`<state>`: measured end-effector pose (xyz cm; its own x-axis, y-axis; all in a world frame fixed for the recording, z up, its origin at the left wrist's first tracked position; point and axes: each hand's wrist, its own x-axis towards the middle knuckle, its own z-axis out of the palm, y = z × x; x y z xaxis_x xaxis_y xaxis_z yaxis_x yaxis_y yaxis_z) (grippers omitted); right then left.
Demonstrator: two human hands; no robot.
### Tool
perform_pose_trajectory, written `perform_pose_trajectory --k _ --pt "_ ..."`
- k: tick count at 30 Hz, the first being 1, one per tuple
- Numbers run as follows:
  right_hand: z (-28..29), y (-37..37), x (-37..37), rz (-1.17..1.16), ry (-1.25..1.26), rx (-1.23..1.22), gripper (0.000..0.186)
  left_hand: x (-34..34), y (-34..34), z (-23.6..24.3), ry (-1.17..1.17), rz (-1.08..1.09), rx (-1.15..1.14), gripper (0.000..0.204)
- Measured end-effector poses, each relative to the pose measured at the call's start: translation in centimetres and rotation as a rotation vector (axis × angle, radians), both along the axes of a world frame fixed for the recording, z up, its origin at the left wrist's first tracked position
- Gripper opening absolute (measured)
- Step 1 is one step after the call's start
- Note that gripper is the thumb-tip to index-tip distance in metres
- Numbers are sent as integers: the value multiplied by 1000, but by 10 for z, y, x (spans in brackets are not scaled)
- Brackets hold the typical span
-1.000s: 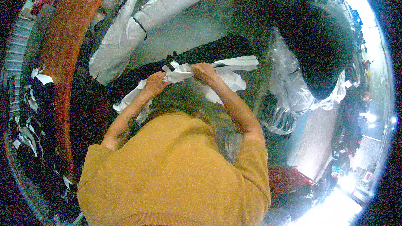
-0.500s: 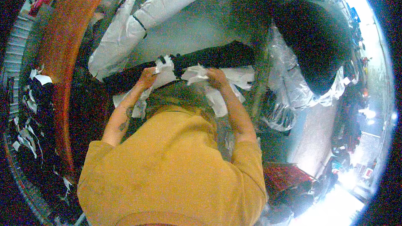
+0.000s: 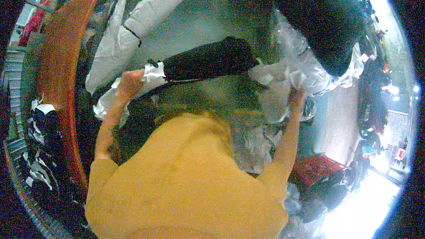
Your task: The person wraps black garments in white paper on a table, folds the paper around each item, and secures the bundles with black ties. The person handles multiple garments one at a time, placing finished bundles aside.
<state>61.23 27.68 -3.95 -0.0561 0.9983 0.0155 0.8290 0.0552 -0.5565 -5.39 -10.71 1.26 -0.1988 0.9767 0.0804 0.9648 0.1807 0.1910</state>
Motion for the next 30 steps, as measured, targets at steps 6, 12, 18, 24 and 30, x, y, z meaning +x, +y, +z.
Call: perform_pose_trajectory --k 6,12,18,24,30 --pt "102 -78 82 -184 94 -19 56 -47 6 34 19 96 -89 16" --pt "51 -159 115 -420 -18 -284 78 -83 -32 -73 -204 39 -70 28" --pt "-62 -259 157 -840 -104 -232 89 -38 5 -65 -335 17 -49 24" --pt "-57 -199 68 -677 -683 105 113 -10 18 -106 -278 -175 67 19" --pt "51 -141 -267 603 -34 352 112 68 44 -63 -190 -89 99 24"
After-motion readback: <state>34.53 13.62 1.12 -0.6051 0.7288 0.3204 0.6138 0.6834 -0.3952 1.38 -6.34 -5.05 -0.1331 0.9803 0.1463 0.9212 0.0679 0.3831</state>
